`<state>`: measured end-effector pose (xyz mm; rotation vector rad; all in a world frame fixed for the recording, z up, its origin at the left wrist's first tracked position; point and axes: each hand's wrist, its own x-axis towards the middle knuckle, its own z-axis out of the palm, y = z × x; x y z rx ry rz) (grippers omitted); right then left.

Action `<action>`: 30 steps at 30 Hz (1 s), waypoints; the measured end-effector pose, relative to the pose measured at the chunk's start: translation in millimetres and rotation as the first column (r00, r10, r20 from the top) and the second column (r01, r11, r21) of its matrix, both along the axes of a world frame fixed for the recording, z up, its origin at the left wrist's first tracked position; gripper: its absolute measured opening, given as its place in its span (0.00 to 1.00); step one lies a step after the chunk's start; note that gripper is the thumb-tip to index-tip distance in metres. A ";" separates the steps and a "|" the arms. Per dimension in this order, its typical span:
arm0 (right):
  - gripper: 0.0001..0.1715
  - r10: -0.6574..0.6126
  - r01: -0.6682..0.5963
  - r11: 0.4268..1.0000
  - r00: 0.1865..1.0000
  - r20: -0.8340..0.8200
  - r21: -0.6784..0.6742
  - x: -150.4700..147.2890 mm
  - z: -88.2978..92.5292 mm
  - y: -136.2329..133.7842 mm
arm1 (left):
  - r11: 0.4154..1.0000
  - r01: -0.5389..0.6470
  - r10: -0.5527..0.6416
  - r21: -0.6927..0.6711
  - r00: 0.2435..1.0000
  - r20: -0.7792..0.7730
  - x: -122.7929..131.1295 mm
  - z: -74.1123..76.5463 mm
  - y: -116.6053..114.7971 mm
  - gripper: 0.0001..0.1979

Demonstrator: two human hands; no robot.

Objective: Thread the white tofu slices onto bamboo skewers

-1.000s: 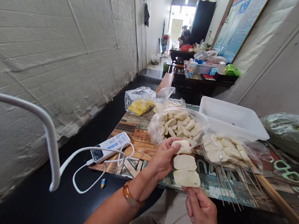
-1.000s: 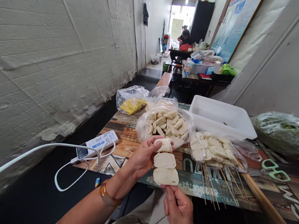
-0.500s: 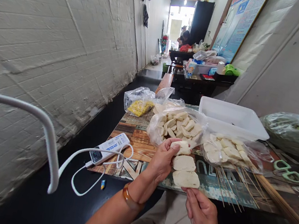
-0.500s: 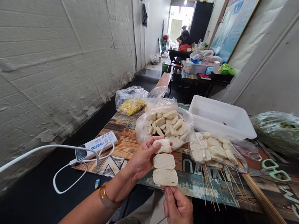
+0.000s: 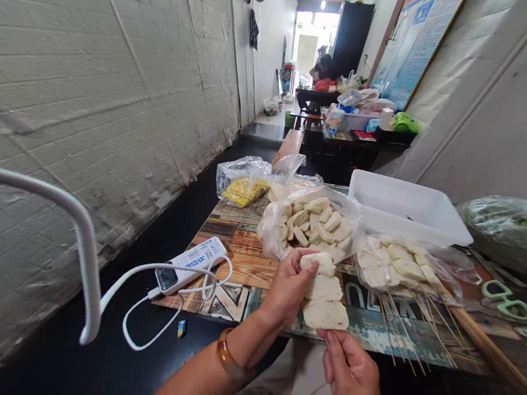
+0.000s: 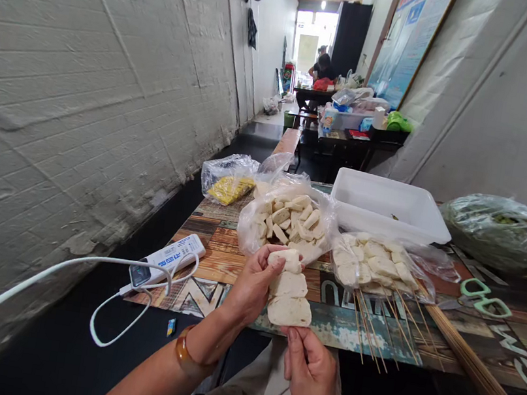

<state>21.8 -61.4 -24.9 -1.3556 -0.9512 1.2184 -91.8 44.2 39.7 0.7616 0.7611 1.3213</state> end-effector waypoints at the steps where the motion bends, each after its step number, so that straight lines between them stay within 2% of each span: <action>1: 0.23 -0.006 0.005 1.000 1.000 0.009 0.002 -0.2 0.3 0.6 | 1.000 0.001 -0.001 0.002 1.000 0.003 0.6 0.3 -0.4 0.20; 9: 0.24 -0.001 0.001 1.000 1.000 -0.025 0.003 1.0 3.4 2.3 | 0.986 0.155 -0.141 -0.058 0.970 0.196 -5.0 17.8 -1.1 0.19; 13: 0.22 0.006 -0.006 1.000 1.000 0.001 0.002 4.2 -1.2 -0.6 | 0.981 0.179 -0.152 -0.080 0.951 0.268 -6.7 23.8 -0.5 0.17; 18: 0.23 0.031 -0.035 0.999 0.992 0.124 0.033 5.6 -1.7 -2.9 | 0.981 0.172 -0.142 -0.095 0.955 0.260 -4.8 21.3 0.8 0.24; 27: 0.25 -0.068 -0.004 0.987 0.900 0.431 0.162 2.1 0.7 -3.9 | 0.992 0.120 -0.110 -0.040 0.975 0.192 -0.2 9.0 -2.7 0.15; 30: 0.25 -0.097 0.012 0.983 0.884 0.457 0.185 1.3 1.9 -2.5 | 0.994 0.107 -0.098 -0.037 0.978 0.185 1.7 9.7 -4.8 0.14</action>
